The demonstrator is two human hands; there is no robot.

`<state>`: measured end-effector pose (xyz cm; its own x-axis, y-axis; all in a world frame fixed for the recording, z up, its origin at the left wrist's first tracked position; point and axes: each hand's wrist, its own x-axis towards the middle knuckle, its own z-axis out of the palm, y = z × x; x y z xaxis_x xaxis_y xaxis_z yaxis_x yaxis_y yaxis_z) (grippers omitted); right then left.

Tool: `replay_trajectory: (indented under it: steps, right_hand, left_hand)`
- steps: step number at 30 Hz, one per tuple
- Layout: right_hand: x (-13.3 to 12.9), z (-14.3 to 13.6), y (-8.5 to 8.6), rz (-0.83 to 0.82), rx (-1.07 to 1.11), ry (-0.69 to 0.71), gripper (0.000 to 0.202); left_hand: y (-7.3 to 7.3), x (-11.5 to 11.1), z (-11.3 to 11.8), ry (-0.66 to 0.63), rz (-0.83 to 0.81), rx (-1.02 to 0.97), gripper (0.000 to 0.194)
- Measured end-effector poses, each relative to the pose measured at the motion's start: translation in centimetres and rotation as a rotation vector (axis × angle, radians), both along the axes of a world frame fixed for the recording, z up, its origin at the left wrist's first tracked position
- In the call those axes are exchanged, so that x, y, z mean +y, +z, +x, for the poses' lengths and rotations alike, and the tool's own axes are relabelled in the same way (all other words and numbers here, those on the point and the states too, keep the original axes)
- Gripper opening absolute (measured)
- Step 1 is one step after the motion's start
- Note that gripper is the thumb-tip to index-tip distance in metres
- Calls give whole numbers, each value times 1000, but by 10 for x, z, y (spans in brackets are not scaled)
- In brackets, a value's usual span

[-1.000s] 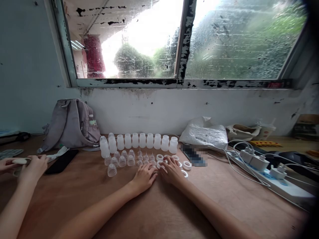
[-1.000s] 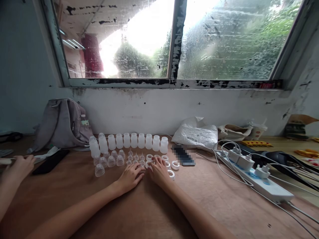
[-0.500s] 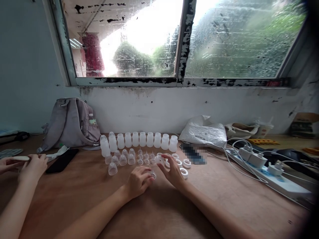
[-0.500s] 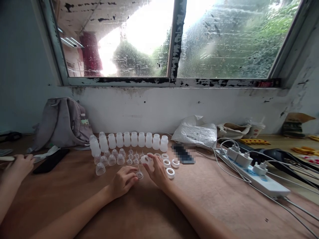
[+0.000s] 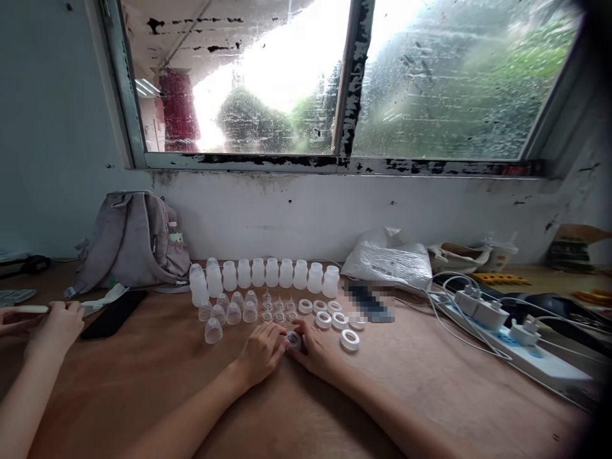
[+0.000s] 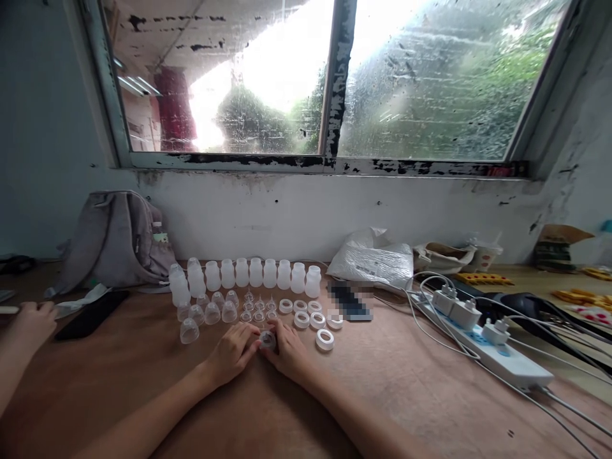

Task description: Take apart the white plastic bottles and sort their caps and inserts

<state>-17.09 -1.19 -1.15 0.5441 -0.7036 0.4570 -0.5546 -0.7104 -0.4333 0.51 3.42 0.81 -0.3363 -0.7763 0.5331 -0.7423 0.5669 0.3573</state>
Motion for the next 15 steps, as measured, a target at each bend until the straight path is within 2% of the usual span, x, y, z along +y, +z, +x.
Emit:
replay_trajectory:
  steps: [4, 7, 12, 15]
  right_hand:
    - [1, 0, 2, -12, 14, 21, 32]
    - [2, -1, 2, -19, 12, 29, 31]
    - [0, -1, 1, -28, 2, 60, 38]
    - [2, -2, 5, -18, -14, 121, 44]
  left_hand:
    - [0, -3, -5, 45, 124, 192, 20]
    - [-2, -9, -11, 97, 223, 346, 21]
    - [-8, -19, -21, 100, 210, 306, 13]
    - [-8, -22, -25, 66, 235, 428, 12]
